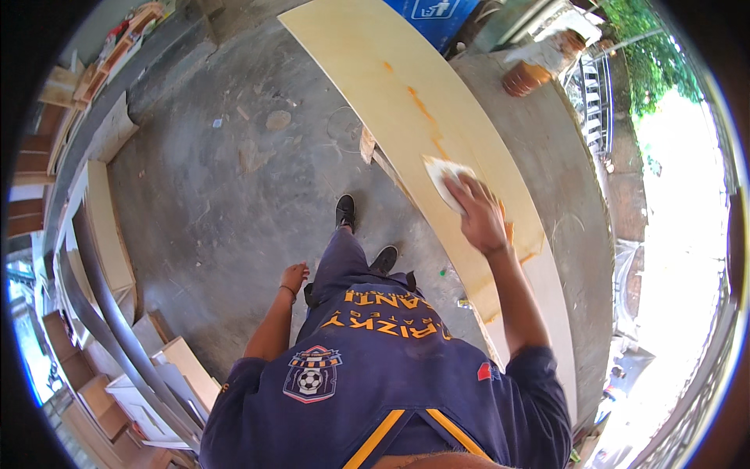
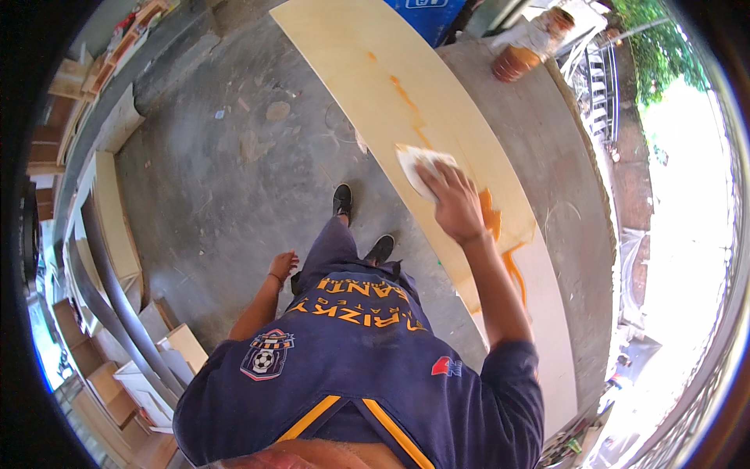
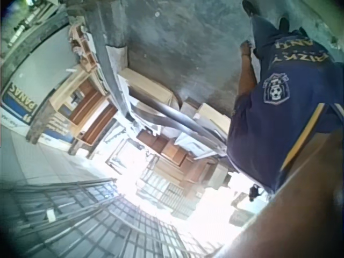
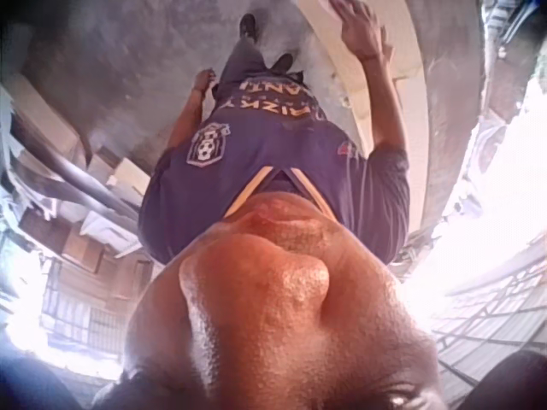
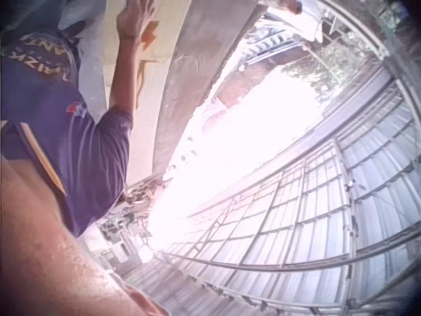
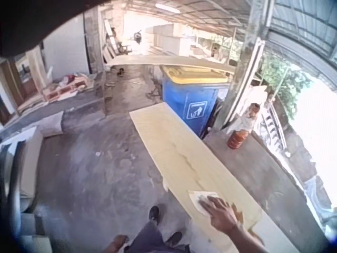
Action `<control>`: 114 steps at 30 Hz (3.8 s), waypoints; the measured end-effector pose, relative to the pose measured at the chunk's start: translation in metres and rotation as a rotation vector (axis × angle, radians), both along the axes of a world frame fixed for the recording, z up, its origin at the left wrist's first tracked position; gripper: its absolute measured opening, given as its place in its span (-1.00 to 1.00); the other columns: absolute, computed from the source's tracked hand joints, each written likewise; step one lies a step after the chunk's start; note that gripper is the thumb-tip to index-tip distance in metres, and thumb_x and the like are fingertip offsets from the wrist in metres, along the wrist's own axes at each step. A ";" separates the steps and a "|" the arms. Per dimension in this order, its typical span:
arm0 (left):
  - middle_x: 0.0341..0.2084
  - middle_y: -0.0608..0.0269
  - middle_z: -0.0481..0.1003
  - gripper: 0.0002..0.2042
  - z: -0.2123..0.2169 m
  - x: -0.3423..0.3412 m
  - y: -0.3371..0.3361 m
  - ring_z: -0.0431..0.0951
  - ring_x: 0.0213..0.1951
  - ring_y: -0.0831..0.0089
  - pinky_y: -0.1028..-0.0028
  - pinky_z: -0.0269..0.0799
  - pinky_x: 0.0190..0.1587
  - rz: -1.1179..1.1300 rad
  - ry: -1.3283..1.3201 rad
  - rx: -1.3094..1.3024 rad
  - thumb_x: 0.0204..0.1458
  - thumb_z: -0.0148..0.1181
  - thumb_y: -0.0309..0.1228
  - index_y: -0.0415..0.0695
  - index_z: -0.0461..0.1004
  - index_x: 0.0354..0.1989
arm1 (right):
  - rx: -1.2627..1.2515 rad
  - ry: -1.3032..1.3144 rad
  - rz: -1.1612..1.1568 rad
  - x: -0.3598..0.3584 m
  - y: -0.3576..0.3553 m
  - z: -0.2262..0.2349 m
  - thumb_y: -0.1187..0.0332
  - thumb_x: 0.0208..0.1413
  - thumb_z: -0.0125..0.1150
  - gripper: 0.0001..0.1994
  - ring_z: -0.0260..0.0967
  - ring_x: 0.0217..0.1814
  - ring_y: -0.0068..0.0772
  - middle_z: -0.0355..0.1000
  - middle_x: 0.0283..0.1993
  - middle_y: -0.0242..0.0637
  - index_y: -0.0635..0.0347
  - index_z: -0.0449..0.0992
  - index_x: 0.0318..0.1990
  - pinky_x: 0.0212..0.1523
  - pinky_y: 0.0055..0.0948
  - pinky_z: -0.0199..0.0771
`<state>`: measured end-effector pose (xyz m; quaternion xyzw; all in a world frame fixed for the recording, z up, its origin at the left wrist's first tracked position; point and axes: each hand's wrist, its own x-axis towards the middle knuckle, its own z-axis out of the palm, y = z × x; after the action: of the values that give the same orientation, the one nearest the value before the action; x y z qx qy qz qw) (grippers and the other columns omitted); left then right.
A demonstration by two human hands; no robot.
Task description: The person applies a liquid substance to a long board using a flat applicator, spreading the liquid across the surface, and later uses a power sander on a different section of wood.
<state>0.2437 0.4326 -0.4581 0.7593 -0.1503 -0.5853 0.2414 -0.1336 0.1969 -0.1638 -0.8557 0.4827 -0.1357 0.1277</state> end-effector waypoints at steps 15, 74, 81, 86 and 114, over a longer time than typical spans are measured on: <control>-0.45 0.33 0.46 -0.66 0.000 0.038 0.033 0.43 -0.43 0.47 0.39 0.26 -0.46 0.366 0.094 0.348 0.03 -0.06 -0.05 -0.06 0.46 -0.36 | 0.120 0.543 0.384 0.227 -0.351 -0.068 0.54 -0.09 -0.14 -0.39 0.27 0.05 -0.12 0.26 0.08 -0.32 -0.29 0.21 0.17 0.00 -0.21 0.34; -0.21 0.24 0.48 -0.56 -0.033 -0.045 0.004 0.44 -0.25 0.40 0.43 0.32 -0.26 -0.406 0.091 0.106 0.13 -0.21 -0.05 -0.17 0.42 -0.16 | 0.515 0.242 -0.282 -0.138 0.052 -0.059 0.39 -0.27 -0.02 -0.78 0.42 -0.44 0.02 0.43 -0.49 0.03 0.34 0.44 -0.46 -0.42 -0.14 0.37; -0.24 0.23 0.49 -0.54 -0.091 -0.023 0.054 0.46 -0.20 0.33 0.39 0.35 -0.23 -0.314 0.120 0.121 0.16 -0.27 -0.06 -0.20 0.43 -0.17 | 0.374 0.524 0.128 -0.022 0.029 -0.064 0.33 -0.20 0.12 -0.70 0.44 -0.17 -0.18 0.49 -0.28 -0.27 -0.04 0.47 -0.19 -0.26 -0.20 0.43; -0.23 0.25 0.49 -0.55 -0.055 -0.043 0.039 0.45 -0.18 0.31 0.35 0.34 -0.22 -0.325 0.066 0.137 0.16 -0.27 -0.05 -0.17 0.42 -0.15 | 0.398 0.439 0.191 -0.128 0.067 -0.070 0.37 -0.21 0.11 -0.54 0.19 0.15 -0.24 0.33 -0.01 -0.44 -0.32 0.41 -0.05 0.04 -0.12 0.22; -0.29 0.37 0.47 -0.59 -0.007 -0.160 0.259 0.43 -0.28 0.42 0.29 0.27 -0.29 0.044 0.072 0.178 0.06 -0.13 0.00 -0.06 0.40 -0.16 | -0.066 0.275 -0.447 -0.299 0.300 -0.059 0.47 -0.08 -0.11 -0.60 0.32 -0.03 -0.21 0.37 -0.07 -0.30 -0.05 0.38 -0.03 -0.20 -0.18 0.41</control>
<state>0.0836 0.6915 -0.4653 0.7592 -0.0722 -0.6181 0.1908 -0.4331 0.4974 -0.2232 -0.7420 0.6678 -0.0586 0.0000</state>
